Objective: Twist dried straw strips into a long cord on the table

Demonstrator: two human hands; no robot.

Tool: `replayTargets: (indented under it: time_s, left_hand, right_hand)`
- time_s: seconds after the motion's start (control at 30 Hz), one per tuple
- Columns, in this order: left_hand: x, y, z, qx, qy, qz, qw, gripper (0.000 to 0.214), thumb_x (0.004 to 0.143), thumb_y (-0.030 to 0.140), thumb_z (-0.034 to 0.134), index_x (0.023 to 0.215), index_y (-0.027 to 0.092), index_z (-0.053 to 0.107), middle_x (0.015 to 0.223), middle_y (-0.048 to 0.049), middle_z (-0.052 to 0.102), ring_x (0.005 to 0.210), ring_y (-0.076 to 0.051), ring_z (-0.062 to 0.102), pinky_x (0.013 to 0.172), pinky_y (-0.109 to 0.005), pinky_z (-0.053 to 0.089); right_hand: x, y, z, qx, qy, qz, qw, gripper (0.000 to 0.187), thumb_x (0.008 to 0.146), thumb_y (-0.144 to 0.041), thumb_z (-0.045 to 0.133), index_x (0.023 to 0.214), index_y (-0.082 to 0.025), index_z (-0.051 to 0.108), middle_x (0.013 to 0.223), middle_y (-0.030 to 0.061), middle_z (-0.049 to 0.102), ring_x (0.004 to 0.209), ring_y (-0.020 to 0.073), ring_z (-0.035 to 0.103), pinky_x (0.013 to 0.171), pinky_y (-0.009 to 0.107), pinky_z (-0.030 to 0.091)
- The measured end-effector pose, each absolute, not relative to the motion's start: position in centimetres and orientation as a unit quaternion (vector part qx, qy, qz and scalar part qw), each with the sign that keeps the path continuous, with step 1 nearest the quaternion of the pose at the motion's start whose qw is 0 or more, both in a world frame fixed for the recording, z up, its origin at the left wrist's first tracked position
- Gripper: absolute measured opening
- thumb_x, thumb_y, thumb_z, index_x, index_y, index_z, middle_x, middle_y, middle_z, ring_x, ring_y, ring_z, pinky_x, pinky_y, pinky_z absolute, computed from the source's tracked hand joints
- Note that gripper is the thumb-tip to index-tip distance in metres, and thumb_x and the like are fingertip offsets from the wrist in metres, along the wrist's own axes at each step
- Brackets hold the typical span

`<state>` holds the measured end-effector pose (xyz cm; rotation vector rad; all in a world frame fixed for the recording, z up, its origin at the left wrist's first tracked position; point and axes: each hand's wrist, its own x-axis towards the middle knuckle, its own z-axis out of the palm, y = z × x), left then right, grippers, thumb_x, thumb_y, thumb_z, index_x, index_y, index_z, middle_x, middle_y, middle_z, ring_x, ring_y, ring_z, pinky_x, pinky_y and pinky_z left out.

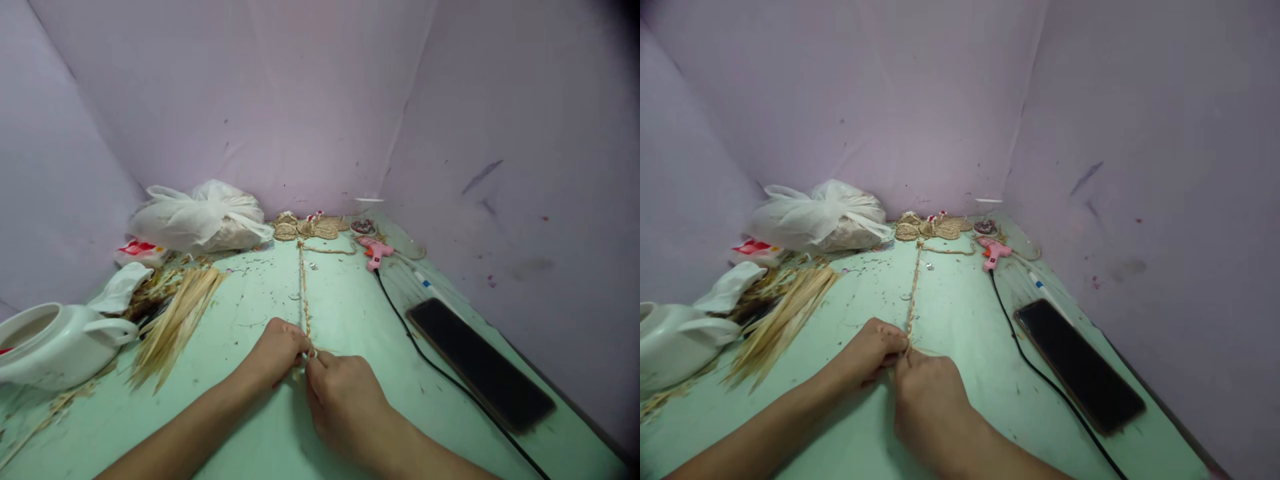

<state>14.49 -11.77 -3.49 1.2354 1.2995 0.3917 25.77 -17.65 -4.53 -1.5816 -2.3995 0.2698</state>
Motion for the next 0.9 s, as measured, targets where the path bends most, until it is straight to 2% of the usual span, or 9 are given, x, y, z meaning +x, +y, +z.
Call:
replayTargets:
  time_s: [0.13, 0.23, 0.3, 0.37, 0.47, 0.53, 0.6, 0.77, 0.9]
  left_hand:
    - [13.9, -11.4, -3.6, 0.591, 0.524, 0.181, 0.586, 0.018, 0.052, 0.018, 0.047, 0.039, 0.016, 0.036, 0.034, 0.0074, 0.026, 0.033, -0.002, 0.02, 0.034, -0.018, 0.013]
    - [13.3, -10.9, -3.1, 0.591, 0.509, 0.16, 0.605, 0.014, 0.053, 0.02, 0.049, 0.043, 0.015, 0.041, 0.033, 0.0077, 0.027, 0.03, -0.003, 0.019, 0.033, -0.019, 0.012]
    - [13.0, -10.7, -2.7, 0.586, 0.505, 0.135, 0.619, 0.01, 0.054, 0.021, 0.05, 0.048, 0.015, 0.047, 0.032, 0.0082, 0.028, 0.028, -0.003, 0.018, 0.031, -0.019, 0.011]
    - [12.7, -10.5, -2.3, 0.587, 0.5, 0.121, 0.625, 0.009, 0.055, 0.022, 0.05, 0.05, 0.016, 0.048, 0.032, 0.0087, 0.027, 0.028, -0.004, 0.017, 0.03, -0.02, 0.01]
    - [12.6, -10.5, -2.2, 0.593, 0.494, 0.114, 0.626, 0.01, 0.055, 0.021, 0.048, 0.048, 0.016, 0.044, 0.033, 0.0087, 0.026, 0.029, -0.003, 0.016, 0.032, -0.02, 0.01]
    - [12.6, -10.5, -2.4, 0.603, 0.495, 0.105, 0.617, 0.011, 0.055, 0.02, 0.046, 0.047, 0.017, 0.041, 0.034, 0.0087, 0.024, 0.03, -0.003, 0.016, 0.033, -0.02, 0.01]
    - [12.6, -10.3, -2.7, 0.625, 0.49, 0.095, 0.6, 0.012, 0.054, 0.02, 0.045, 0.045, 0.017, 0.037, 0.035, 0.0086, 0.023, 0.032, -0.003, 0.016, 0.036, -0.02, 0.011]
    - [12.6, -10.6, -2.6, 0.742, 0.52, 0.046, 0.421, 0.018, 0.058, 0.021, 0.044, 0.041, 0.016, 0.038, 0.039, 0.0051, 0.028, 0.04, -0.006, 0.025, 0.042, -0.021, 0.018]
    - [13.1, -12.7, -1.1, 0.806, 0.56, -0.001, 0.193, 0.021, 0.066, 0.022, 0.041, 0.051, 0.015, 0.054, 0.049, -0.002, 0.047, 0.049, -0.012, 0.043, 0.049, -0.023, 0.025]
  right_hand:
    - [26.3, -17.4, -4.3, -0.506, -0.832, 0.15, 0.172, 0.011, 0.069, -0.018, 0.049, 0.066, -0.015, 0.059, 0.063, 0.0035, 0.062, 0.051, 0.0115, 0.051, 0.048, 0.024, 0.026]
    - [27.3, -16.6, -3.6, -0.54, -0.767, 0.236, 0.254, 0.026, 0.073, -0.033, 0.049, 0.054, -0.016, 0.055, 0.05, -0.0002, 0.055, 0.047, 0.0089, 0.044, 0.048, 0.022, 0.027]
    - [27.7, -15.6, -3.3, -0.59, -0.666, 0.294, 0.351, 0.028, 0.075, -0.036, 0.047, 0.06, -0.016, 0.056, 0.055, 0.0005, 0.056, 0.053, 0.0098, 0.047, 0.051, 0.022, 0.031]
    - [27.7, -14.7, -3.2, -0.591, -0.553, 0.425, 0.405, 0.023, 0.077, -0.033, 0.044, 0.069, -0.015, 0.056, 0.064, 0.0024, 0.057, 0.058, 0.0107, 0.049, 0.054, 0.022, 0.035]
    - [27.0, -13.8, -3.8, -0.519, -0.429, 0.643, 0.366, 0.015, 0.074, -0.026, 0.045, 0.069, -0.014, 0.052, 0.059, 0.0003, 0.051, 0.05, 0.0087, 0.046, 0.046, 0.02, 0.034]
    - [26.5, -13.7, -4.5, -0.511, -0.415, 0.67, 0.342, 0.011, 0.072, -0.023, 0.047, 0.064, -0.015, 0.05, 0.049, -0.0042, 0.042, 0.042, 0.0058, 0.036, 0.04, 0.018, 0.025]
    - [26.3, -13.6, -5.3, -0.524, -0.454, 0.63, 0.35, 0.013, 0.069, -0.021, 0.05, 0.057, -0.015, 0.048, 0.044, -0.0065, 0.034, 0.04, 0.0042, 0.028, 0.039, 0.018, 0.019]
    - [26.3, -13.4, -7.0, -0.553, -0.507, 0.542, 0.379, 0.014, 0.063, -0.019, 0.053, 0.05, -0.013, 0.053, 0.044, -0.0041, 0.042, 0.043, 0.0048, 0.03, 0.042, 0.02, 0.021]
    - [25.9, -13.7, -6.8, -0.536, -0.45, 0.581, 0.415, 0.017, 0.062, -0.022, 0.055, 0.05, -0.012, 0.057, 0.046, -0.0011, 0.051, 0.045, 0.0062, 0.037, 0.045, 0.021, 0.026]
